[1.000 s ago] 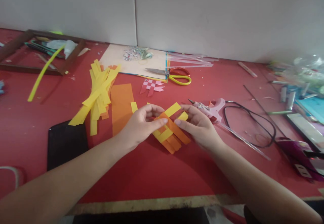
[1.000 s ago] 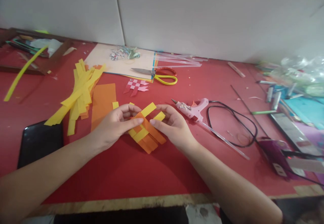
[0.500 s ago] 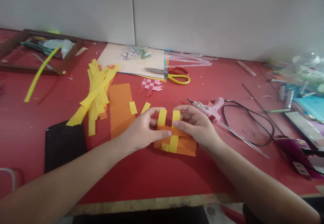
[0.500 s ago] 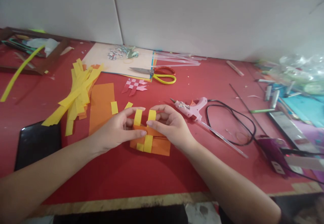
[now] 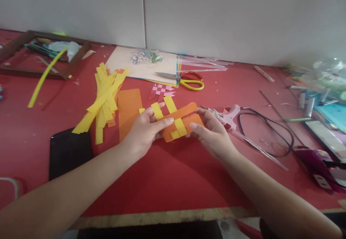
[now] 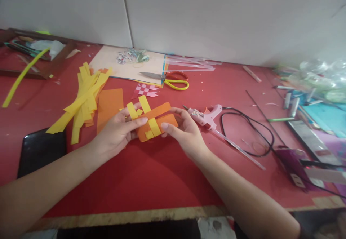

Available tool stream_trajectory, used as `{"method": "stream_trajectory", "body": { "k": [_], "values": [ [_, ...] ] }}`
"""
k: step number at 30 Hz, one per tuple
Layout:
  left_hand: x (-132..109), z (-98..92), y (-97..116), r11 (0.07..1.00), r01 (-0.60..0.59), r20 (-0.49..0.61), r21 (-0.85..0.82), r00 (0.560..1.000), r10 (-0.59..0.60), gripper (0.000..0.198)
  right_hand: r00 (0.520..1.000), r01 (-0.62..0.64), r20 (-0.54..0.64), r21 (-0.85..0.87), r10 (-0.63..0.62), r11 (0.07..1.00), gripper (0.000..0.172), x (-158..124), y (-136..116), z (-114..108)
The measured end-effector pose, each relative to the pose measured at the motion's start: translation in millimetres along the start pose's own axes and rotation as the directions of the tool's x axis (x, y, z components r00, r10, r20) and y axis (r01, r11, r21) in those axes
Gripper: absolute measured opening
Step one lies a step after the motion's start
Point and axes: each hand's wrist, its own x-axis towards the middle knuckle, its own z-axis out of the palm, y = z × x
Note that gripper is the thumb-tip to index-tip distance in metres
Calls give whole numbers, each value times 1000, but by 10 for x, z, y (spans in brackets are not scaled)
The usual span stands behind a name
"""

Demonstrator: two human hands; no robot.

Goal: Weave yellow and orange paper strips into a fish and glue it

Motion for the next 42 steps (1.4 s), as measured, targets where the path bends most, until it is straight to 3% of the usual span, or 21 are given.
{"method": "stream_trajectory", "body": {
  "k": [6, 12, 20, 32, 42],
  "values": [
    [-11, 21, 5, 1000, 20, -7, -15, 1000, -20, 60, 999, 48, -20, -65, -50, 997, 44, 6, 33, -34],
    [-24, 33, 7, 993, -13, 17, -113, 1000, 15, 40, 995, 45, -81, -74, -51, 996, 45, 19, 44, -58],
    [-20, 35, -1, 994, 26, 17, -107, 1000, -24, 37, 991, 41, -121, -78, -50, 996, 46, 15, 10, -11],
    [-35, 39, -14, 999, 38, 47, -10, 998, -37, 55, 987, 53, -152, -48, -60, 997, 46, 16, -13, 6],
    [-44, 63, -4, 998, 57, 6, -23, 998, -57, 54, 986, 37, -158, -65, -46, 997, 41, 14, -12, -2]
  ]
}}
